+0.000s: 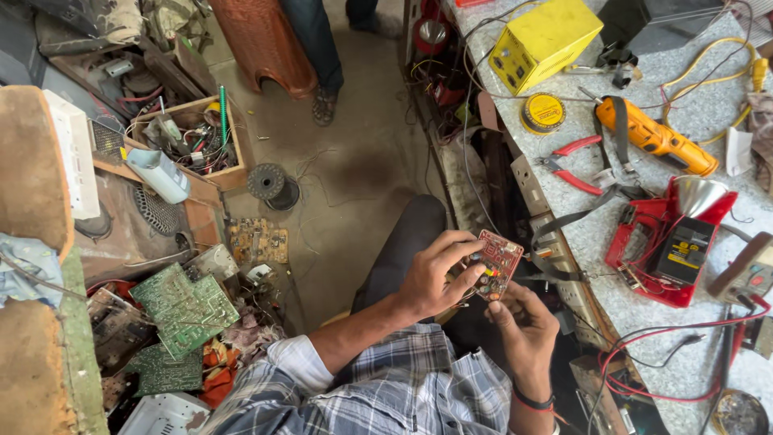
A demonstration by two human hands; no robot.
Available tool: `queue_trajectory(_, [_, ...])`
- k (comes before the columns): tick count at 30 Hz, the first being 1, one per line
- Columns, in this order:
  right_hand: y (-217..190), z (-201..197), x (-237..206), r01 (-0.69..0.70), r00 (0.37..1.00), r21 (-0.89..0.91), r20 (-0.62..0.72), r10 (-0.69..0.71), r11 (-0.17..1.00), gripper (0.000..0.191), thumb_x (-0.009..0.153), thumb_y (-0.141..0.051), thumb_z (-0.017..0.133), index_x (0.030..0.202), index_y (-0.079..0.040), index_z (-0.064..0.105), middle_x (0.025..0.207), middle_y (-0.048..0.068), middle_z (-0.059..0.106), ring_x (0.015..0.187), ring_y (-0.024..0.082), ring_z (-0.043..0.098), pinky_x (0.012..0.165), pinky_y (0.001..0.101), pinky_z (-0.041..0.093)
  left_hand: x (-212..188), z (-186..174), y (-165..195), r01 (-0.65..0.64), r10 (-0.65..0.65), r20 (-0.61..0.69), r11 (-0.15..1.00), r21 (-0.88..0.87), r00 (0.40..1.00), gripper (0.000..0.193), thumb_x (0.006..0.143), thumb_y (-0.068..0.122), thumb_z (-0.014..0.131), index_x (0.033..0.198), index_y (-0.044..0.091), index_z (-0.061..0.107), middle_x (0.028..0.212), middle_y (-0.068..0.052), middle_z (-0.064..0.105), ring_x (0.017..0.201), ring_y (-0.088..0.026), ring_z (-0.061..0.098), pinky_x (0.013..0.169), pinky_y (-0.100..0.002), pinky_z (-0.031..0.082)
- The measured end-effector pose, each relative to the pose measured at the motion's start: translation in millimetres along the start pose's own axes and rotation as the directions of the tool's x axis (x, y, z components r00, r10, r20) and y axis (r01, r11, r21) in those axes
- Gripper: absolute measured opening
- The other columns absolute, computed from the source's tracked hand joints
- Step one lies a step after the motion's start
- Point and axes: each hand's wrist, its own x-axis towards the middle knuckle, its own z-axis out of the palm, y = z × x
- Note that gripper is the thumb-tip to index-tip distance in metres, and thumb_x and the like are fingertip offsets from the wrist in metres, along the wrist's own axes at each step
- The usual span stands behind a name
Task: The person solders wires to a small green circuit board using a soldering iron and solder wire. They then use a multimeter to test the connections and trim excess wire with pliers.
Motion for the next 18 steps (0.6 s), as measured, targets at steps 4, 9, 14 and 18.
queue_trajectory(4, [3.7, 4.1, 4.8, 0.004, 1.0, -0.053, 0.009, -0.004, 0.999, 0.039, 0.09, -0.003, 0.073, 0.127, 0.007, 0.066, 0.104, 0.009, 0.074, 0.082, 0.012, 0.069, 0.075, 0.0255, 0.057, -1.7, -9.0, -8.2, 0.046, -0.046, -0.001, 0.999, -0.007, 0.999, 0.035, 0.1, 0.023, 0.069, 0.125, 0.0, 0.065, 0.127, -0.016, 0.064, 0.095, -0.022, 0.073, 0.075, -0.032, 0.064])
queue_trajectory(9, [2.1, 0.8, -2.0, -0.059, 0.992, 0.003, -0.115, 0.059, 0.998, 0.035, 0.093, -0.004, 0.072, 0.127, 0.007, 0.066, 0.1, 0.009, 0.074, 0.081, 0.013, 0.069, 0.072, 0.0253, 0.056, 20.4, -32.7, -7.6, -0.033, 0.037, -0.062, 0.997, 0.065, 0.997, 0.026, 0.098, 0.018, 0.072, 0.119, 0.003, 0.069, 0.124, -0.015, 0.067, 0.103, -0.025, 0.073, 0.076, -0.033, 0.062])
queue_trajectory(14, [-19.5, -13.3, -26.2, -0.009, 0.954, 0.029, -0.299, 0.017, 1.0, 0.029, 0.098, -0.002, 0.068, 0.125, 0.008, 0.065, 0.103, 0.009, 0.072, 0.081, 0.012, 0.068, 0.072, 0.0249, 0.055, 84.6, -80.4, 6.6, -0.268, 0.312, -0.113, 0.918, 0.293, 0.943, 0.019, 0.097, 0.011, 0.072, 0.115, 0.005, 0.069, 0.123, -0.014, 0.067, 0.112, -0.031, 0.069, 0.09, -0.038, 0.061])
queue_trajectory(18, [-29.1, -40.6, -51.9, 0.0, 0.86, 0.031, -0.51, 0.016, 1.0, 0.029, 0.102, -0.004, 0.065, 0.128, 0.009, 0.064, 0.102, 0.011, 0.071, 0.077, 0.012, 0.064, 0.07, 0.025, 0.05, 142.4, -123.2, 29.6, -0.463, 0.552, -0.023, 0.722, 0.514, 0.834, 0.016, 0.101, 0.004, 0.072, 0.117, 0.003, 0.069, 0.12, -0.014, 0.068, 0.113, -0.033, 0.066, 0.101, -0.042, 0.055])
